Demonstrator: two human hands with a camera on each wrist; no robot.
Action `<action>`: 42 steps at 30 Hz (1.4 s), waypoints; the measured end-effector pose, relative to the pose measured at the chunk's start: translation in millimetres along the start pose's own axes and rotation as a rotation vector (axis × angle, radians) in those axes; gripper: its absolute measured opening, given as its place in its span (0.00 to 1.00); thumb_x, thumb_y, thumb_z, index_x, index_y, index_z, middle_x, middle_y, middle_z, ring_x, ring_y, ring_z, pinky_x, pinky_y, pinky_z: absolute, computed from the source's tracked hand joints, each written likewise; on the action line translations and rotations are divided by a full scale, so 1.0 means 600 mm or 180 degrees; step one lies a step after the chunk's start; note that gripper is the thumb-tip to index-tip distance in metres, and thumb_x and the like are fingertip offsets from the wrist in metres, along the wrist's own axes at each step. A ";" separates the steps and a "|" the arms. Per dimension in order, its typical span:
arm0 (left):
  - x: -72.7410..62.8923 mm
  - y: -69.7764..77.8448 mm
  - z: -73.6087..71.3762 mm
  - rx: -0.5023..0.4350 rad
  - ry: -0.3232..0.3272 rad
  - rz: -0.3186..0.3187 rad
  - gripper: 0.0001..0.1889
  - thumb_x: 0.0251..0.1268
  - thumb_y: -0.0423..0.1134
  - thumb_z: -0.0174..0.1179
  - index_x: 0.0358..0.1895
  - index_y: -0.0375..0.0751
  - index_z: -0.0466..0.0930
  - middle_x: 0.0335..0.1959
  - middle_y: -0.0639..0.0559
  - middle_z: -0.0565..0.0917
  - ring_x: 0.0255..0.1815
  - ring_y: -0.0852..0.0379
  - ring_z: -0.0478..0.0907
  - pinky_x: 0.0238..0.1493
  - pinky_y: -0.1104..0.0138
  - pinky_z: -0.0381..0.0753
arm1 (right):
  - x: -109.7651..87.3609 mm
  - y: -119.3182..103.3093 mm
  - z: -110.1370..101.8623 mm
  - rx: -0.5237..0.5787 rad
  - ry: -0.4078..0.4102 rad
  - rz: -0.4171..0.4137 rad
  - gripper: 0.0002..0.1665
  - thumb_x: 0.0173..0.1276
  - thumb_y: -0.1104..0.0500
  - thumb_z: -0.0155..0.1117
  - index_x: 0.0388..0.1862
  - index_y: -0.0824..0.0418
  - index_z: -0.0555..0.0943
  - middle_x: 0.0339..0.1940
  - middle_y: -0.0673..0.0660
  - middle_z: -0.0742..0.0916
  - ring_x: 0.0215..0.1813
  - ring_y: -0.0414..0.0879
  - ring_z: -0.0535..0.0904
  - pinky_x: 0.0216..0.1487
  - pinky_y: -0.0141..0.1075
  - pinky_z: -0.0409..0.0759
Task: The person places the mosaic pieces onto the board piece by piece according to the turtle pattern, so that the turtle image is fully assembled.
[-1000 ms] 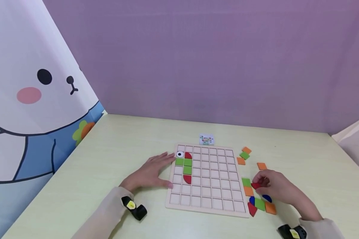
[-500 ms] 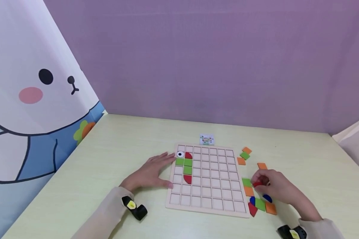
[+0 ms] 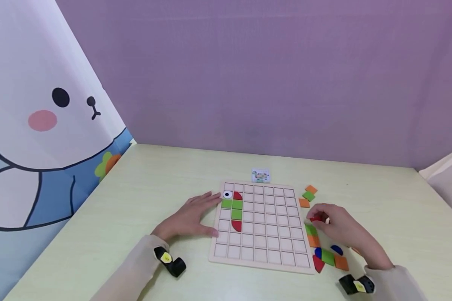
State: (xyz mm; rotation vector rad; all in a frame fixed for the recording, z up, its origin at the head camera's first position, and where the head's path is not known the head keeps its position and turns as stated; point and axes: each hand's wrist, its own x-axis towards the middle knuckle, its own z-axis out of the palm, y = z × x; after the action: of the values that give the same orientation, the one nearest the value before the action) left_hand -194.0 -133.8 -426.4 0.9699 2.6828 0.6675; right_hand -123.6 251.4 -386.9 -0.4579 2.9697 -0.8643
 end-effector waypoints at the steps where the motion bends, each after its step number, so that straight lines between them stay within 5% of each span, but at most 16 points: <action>1: 0.000 0.000 0.001 0.0002 0.0003 0.0001 0.50 0.49 0.65 0.65 0.75 0.52 0.54 0.77 0.56 0.53 0.79 0.50 0.42 0.76 0.47 0.43 | 0.004 -0.005 0.001 0.0022 0.0020 0.0000 0.08 0.60 0.70 0.65 0.34 0.58 0.80 0.29 0.48 0.80 0.32 0.39 0.71 0.30 0.28 0.72; 42: 0.006 -0.008 0.006 -0.0013 0.0034 0.0074 0.50 0.49 0.66 0.64 0.74 0.48 0.56 0.77 0.51 0.55 0.79 0.47 0.43 0.75 0.46 0.45 | 0.117 -0.095 0.063 0.0470 -0.0004 0.0045 0.06 0.57 0.65 0.70 0.28 0.57 0.80 0.25 0.49 0.82 0.30 0.43 0.75 0.33 0.32 0.74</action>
State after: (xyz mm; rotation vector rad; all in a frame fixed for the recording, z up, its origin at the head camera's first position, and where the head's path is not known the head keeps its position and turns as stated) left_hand -197.9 -133.5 -431.8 1.0009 2.6822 0.6847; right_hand -171.6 166.1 -384.0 -0.4306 2.8769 -1.0715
